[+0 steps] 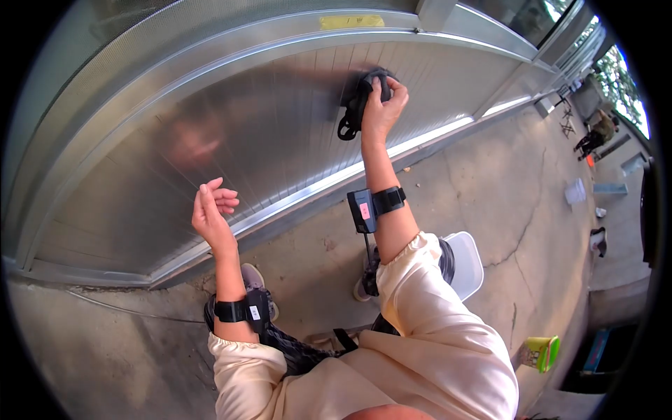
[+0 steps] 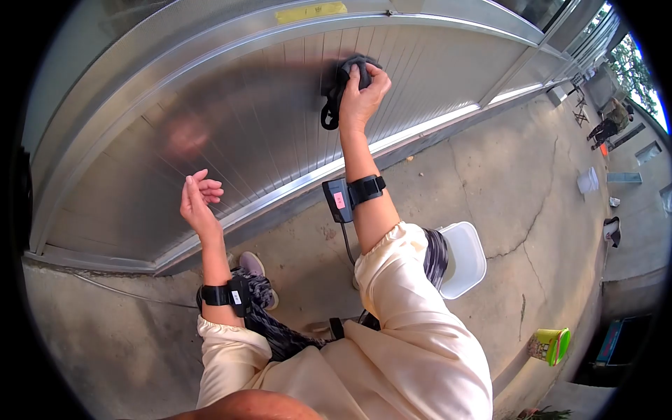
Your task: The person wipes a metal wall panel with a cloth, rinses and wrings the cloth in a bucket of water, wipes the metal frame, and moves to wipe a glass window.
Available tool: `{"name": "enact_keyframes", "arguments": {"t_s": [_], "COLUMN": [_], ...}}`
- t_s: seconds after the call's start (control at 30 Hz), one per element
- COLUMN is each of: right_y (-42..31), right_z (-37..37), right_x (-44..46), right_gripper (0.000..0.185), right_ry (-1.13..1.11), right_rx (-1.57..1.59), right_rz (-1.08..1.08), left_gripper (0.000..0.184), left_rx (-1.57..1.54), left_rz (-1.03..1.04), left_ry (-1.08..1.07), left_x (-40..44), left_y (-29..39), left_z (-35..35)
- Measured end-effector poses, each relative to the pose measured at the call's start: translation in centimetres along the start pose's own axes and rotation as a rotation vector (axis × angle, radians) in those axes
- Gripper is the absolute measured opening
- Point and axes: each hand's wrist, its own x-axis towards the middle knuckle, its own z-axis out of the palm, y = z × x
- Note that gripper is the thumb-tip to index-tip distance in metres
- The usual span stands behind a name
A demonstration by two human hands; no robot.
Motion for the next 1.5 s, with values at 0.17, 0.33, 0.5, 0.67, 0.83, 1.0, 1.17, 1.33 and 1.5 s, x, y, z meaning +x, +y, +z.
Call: {"name": "enact_keyframes", "arguments": {"t_s": [0.17,0.33,0.5,0.67,0.83,1.0,1.17,1.33,1.5], "right_y": [11.2,23.2,8.1,-4.2,0.8,12.9,17.4,0.0,0.7], "right_z": [-0.6,-1.0,-0.7,0.3,0.7,-1.9,-1.6,-1.5,-0.7], "right_x": [-9.9,-16.6,-6.9,4.1,1.0,-9.5,-8.9,5.3,8.3], "right_gripper": [0.027,0.025,0.027,0.031,0.022,0.025,0.032,0.033,0.036], "right_ry": [-0.013,-0.345,-0.02,0.06,0.111,-0.065,-0.117,-0.011,0.066], "right_rx": [-0.031,0.082,0.11,0.164,0.026,-0.233,0.171,0.134,0.058], "right_rz": [0.501,0.966,0.474,-0.086,-0.136,0.461,0.772,0.096,-0.014], "left_gripper": [0.037,0.037,0.038,0.038,0.039,0.038,0.039,0.038,0.038], "left_rx": [0.008,0.001,0.0,0.02,0.04,0.036,0.017,0.026,0.026], "left_rz": [-0.003,-0.01,-0.005,-0.007,0.004,-0.006,-0.026,-0.028,-0.022], "left_ry": [-0.024,-0.012,-0.001,-0.016,0.002,-0.015,-0.01,-0.035,-0.033], "left_x": [0.0,0.0,0.2,0.3,0.3,0.3,0.3,0.1,0.1], "left_y": [-0.3,-0.2,-0.4,-0.3,-0.5,-0.4,-0.7,-0.8,-0.8], "left_z": [0.1,0.1,-0.2,-0.3,-0.3,-0.1,-0.2,-0.2,-0.1]}}
